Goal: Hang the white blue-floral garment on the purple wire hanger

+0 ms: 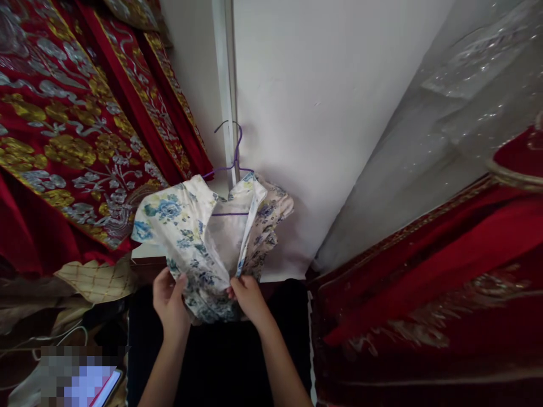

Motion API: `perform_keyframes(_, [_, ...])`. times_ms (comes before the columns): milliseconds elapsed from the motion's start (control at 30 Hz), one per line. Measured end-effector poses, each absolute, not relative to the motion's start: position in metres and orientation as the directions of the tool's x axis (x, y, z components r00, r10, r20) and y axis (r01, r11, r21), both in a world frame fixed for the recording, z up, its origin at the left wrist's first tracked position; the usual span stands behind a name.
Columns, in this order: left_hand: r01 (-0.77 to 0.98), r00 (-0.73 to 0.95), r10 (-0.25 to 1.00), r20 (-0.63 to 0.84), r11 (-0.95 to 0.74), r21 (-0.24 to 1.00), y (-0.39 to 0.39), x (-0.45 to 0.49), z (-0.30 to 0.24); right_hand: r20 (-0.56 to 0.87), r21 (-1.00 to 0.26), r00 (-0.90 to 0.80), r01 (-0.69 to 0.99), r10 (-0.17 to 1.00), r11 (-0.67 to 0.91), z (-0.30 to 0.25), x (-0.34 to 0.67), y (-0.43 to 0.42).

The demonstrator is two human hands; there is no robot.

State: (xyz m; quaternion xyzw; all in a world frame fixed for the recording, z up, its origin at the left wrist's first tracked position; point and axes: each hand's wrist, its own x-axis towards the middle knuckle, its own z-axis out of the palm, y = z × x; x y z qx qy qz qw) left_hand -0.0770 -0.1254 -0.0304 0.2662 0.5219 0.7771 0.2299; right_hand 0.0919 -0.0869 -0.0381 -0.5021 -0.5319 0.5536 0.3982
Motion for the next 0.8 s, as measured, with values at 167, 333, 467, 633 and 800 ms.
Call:
perform_keyframes(167, [0.375,-0.425,0.744,0.516,-0.374,0.848,-0.137,-0.05,-0.061,-0.112,-0.994,-0.178,0.022,0.978,-0.11,-0.043,0.093,-0.101])
perform_keyframes(333, [0.266,-0.194,0.92,0.34,-0.284,0.921,-0.13,-0.021,-0.071,-0.044,-0.999,-0.237,-0.01,0.971,-0.048,-0.033,0.094,-0.104])
perform_keyframes(467, [0.268,-0.19,0.934,0.303,-0.248,0.931,-0.126,-0.019,-0.067,-0.126,-0.989,-0.348,-0.025,0.929,-0.144,-0.025,0.111,-0.108])
perform_keyframes(633, [0.301,-0.141,0.94,0.311,-0.259,0.918,-0.134,-0.012,-0.067,-0.118,-0.959,-0.169,-0.237,0.978,-0.157,0.016,0.127,-0.09])
perform_keyframes(800, [0.343,-0.104,0.951,0.291,-0.24,0.908,-0.126,-0.002,-0.073,0.182,-0.904,-0.038,-0.399,0.983,0.152,0.121,0.112,-0.035])
